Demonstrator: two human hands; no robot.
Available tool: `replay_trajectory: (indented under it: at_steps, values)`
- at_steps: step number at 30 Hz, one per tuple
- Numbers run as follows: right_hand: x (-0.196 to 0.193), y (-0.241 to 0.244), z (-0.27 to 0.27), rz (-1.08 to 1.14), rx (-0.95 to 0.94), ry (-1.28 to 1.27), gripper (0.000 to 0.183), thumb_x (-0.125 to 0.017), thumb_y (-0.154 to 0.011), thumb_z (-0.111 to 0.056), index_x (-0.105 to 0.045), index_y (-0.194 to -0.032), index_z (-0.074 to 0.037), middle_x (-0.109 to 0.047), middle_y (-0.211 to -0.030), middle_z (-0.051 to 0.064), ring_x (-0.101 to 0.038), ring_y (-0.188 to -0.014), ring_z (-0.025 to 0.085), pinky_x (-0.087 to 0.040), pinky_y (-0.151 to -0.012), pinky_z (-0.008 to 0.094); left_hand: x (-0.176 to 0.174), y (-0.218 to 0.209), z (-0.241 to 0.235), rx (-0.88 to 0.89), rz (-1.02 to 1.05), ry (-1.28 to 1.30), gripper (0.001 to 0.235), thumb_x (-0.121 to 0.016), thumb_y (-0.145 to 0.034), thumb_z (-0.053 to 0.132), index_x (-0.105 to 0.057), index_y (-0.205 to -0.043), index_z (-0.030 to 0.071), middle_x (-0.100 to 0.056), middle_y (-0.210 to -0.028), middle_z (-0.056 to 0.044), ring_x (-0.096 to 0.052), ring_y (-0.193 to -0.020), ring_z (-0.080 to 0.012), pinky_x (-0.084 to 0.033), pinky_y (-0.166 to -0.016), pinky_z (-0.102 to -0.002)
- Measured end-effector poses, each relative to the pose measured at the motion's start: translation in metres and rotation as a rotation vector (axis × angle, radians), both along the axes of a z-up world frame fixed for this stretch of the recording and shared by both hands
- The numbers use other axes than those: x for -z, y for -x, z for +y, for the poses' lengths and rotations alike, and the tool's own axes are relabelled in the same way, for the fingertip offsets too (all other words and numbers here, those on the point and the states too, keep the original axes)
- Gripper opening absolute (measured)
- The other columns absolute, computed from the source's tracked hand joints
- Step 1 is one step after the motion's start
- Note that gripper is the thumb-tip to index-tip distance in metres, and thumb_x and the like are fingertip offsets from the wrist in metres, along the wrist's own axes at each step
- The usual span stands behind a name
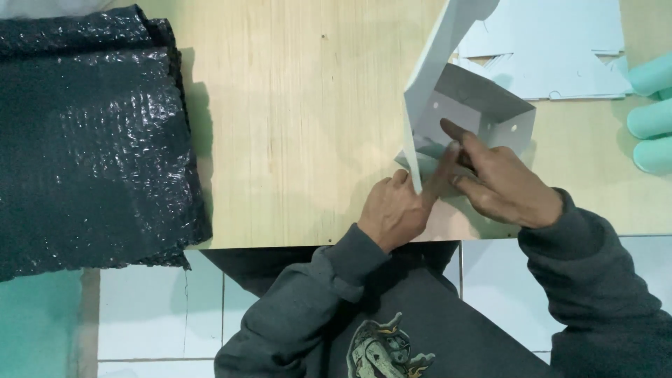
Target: The person folds a white paperboard template into a small box, tucking flaps to secure the sides. Then they open a light blue plastic container and place several wooden sticks inside it.
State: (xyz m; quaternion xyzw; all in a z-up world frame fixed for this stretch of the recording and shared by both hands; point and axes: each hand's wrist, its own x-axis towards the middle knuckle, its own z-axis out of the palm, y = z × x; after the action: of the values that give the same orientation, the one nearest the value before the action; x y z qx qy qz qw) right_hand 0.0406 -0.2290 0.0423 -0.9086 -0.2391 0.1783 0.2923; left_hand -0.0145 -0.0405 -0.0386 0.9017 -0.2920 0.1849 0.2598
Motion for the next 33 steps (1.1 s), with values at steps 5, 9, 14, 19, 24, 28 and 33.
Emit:
replay_trajectory:
  at_steps: [5,9,14,19,24,28,33]
  values:
    - [0.011,0.016,0.006,-0.223,-0.035,0.148,0.043,-0.060,-0.090,-0.003,-0.065,-0.132,0.003,-0.074,-0.073,0.026,-0.074,-0.072,0.047,-0.058,-0.052,0.048,0.015,0.004,-0.003,-0.074,-0.083,0.038,0.058,-0.054,-0.095,0.006,-0.043,-0.151,0.002,-0.053,-0.073,-0.008,-0.061,-0.058,-0.0240,-0.053,-0.050,-0.033]
    - [-0.012,0.027,0.013,-0.257,-0.093,0.344,0.051,-0.061,-0.088,-0.003,-0.063,-0.138,0.001,-0.076,-0.076,0.022,-0.077,-0.071,0.040,-0.063,-0.057,0.046,0.015,-0.002,0.000,-0.207,-0.303,-0.041,0.054,-0.049,-0.102,0.007,-0.047,-0.156,0.010,-0.048,-0.069,-0.002,-0.053,-0.055,-0.0152,-0.051,-0.048,-0.025]
    - [0.003,0.028,0.006,-0.243,0.029,0.092,0.039,-0.064,-0.091,-0.002,-0.067,-0.129,0.005,-0.075,-0.085,0.028,-0.074,-0.080,0.047,-0.060,-0.056,0.050,0.006,-0.010,0.003,-0.103,-0.215,0.032,0.044,-0.051,-0.102,0.010,-0.056,-0.146,0.011,-0.057,-0.078,-0.010,-0.060,-0.069,-0.0212,-0.056,-0.055,-0.031]
    - [0.024,0.033,-0.001,-0.514,0.142,-0.112,0.019,-0.078,-0.094,-0.006,-0.079,-0.113,-0.004,-0.078,-0.083,0.013,-0.075,-0.077,0.035,-0.058,-0.054,0.035,0.002,-0.013,0.002,-0.110,-0.161,0.046,0.044,-0.054,-0.101,0.010,-0.055,-0.145,0.010,-0.060,-0.082,-0.013,-0.062,-0.076,-0.0247,-0.057,-0.057,-0.034]
    - [0.019,0.041,-0.003,-0.822,-0.063,0.054,0.012,-0.085,-0.086,-0.004,-0.082,-0.096,-0.008,-0.079,-0.084,0.010,-0.075,-0.071,0.030,-0.060,-0.053,0.033,0.023,-0.013,-0.002,-0.056,-0.235,0.076,0.044,-0.049,-0.103,0.009,-0.056,-0.145,0.008,-0.059,-0.078,-0.013,-0.060,-0.070,-0.0238,-0.057,-0.056,-0.032]
    - [0.026,0.040,-0.008,-0.836,-0.084,0.032,0.007,-0.083,-0.088,-0.006,-0.081,-0.094,-0.009,-0.080,-0.091,0.010,-0.075,-0.073,0.030,-0.060,-0.056,0.034,0.007,-0.017,0.005,-0.020,-0.284,0.126,0.031,-0.050,-0.101,0.008,-0.067,-0.126,0.004,-0.060,-0.074,-0.014,-0.062,-0.068,-0.0244,-0.057,-0.056,-0.032]
    - [0.032,0.032,-0.007,-0.621,0.048,-0.067,0.016,-0.085,-0.089,-0.013,-0.078,-0.101,-0.004,-0.076,-0.080,0.014,-0.074,-0.071,0.034,-0.056,-0.047,0.033,-0.016,-0.014,0.007,-0.051,-0.260,0.150,0.022,-0.051,-0.101,0.008,-0.067,-0.115,0.000,-0.059,-0.072,-0.015,-0.063,-0.065,-0.0257,-0.057,-0.053,-0.035]
